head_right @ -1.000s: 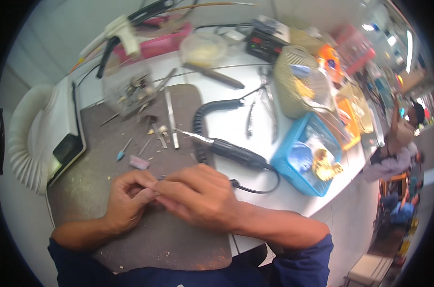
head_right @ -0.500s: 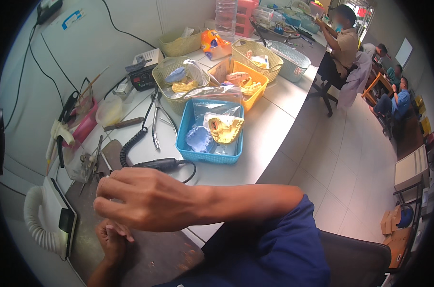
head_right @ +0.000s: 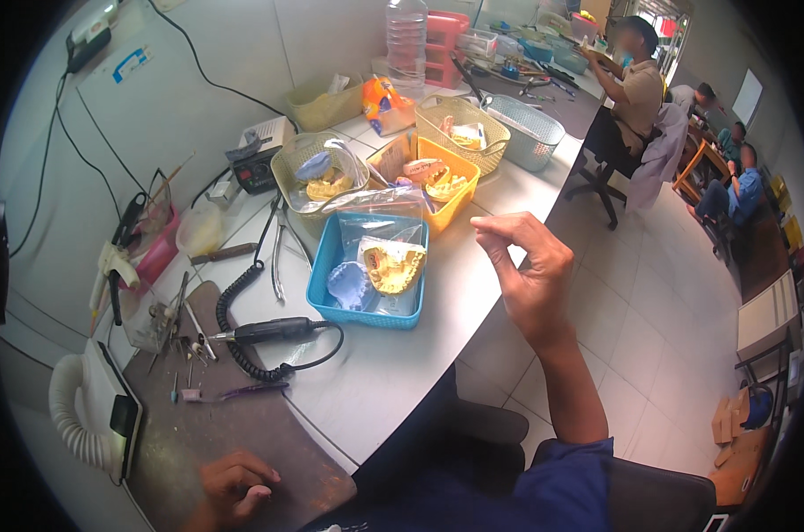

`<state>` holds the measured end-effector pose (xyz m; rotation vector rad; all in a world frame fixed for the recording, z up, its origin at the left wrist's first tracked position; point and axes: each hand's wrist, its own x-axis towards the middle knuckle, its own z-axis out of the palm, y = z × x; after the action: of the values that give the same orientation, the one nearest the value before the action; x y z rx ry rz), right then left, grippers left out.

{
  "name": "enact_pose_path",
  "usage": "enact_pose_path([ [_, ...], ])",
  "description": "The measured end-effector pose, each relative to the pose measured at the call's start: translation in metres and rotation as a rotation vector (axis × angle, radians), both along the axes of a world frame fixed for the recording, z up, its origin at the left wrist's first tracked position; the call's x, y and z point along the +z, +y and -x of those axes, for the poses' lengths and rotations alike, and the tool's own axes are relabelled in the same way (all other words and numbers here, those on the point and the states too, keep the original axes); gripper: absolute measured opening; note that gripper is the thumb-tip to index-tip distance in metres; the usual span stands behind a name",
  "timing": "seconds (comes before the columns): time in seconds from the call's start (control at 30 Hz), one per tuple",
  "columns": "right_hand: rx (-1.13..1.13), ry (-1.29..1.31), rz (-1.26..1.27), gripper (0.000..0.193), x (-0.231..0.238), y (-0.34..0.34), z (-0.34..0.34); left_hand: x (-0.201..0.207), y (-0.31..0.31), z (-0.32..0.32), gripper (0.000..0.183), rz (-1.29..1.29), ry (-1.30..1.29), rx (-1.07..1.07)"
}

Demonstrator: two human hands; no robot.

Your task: The person uses a rotary tool to grind and shape a small pink dental component. They then pick up a yellow denture, insert the component, and test the fit. The person continues to refine the component with the rotary tool and a brush, repeatedly checking it against the denture.

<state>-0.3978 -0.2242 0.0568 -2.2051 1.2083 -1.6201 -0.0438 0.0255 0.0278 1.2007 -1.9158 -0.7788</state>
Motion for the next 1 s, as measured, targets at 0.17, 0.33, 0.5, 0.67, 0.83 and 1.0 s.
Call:
enact_pose_path([
  [0.17,-0.057,0.009,-0.172,0.011,0.007,-0.042,0.011,0.026,0.015,0.040,0.010,-0.257,0.136,0.130],
  [0.33,0.007,0.298,-0.236,0.013,0.016,-0.110,0.008,0.009,0.031,0.054,0.005,-0.340,0.248,0.335],
  [0.5,0.112,0.691,-0.218,0.017,0.019,-0.172,-0.006,0.003,0.031,0.056,0.005,-0.277,0.168,0.459],
  [0.67,0.170,0.765,-0.205,0.016,0.020,-0.198,-0.024,-0.009,0.036,0.054,0.006,-0.343,0.250,0.523],
  [0.83,0.283,0.461,-0.227,0.016,0.014,-0.204,-0.031,-0.013,0.038,0.055,0.007,-0.351,0.317,0.567],
  [1.0,0.204,0.680,-0.250,0.016,0.016,-0.197,-0.021,-0.007,0.035,0.057,0.007,-0.381,0.297,0.597],
])
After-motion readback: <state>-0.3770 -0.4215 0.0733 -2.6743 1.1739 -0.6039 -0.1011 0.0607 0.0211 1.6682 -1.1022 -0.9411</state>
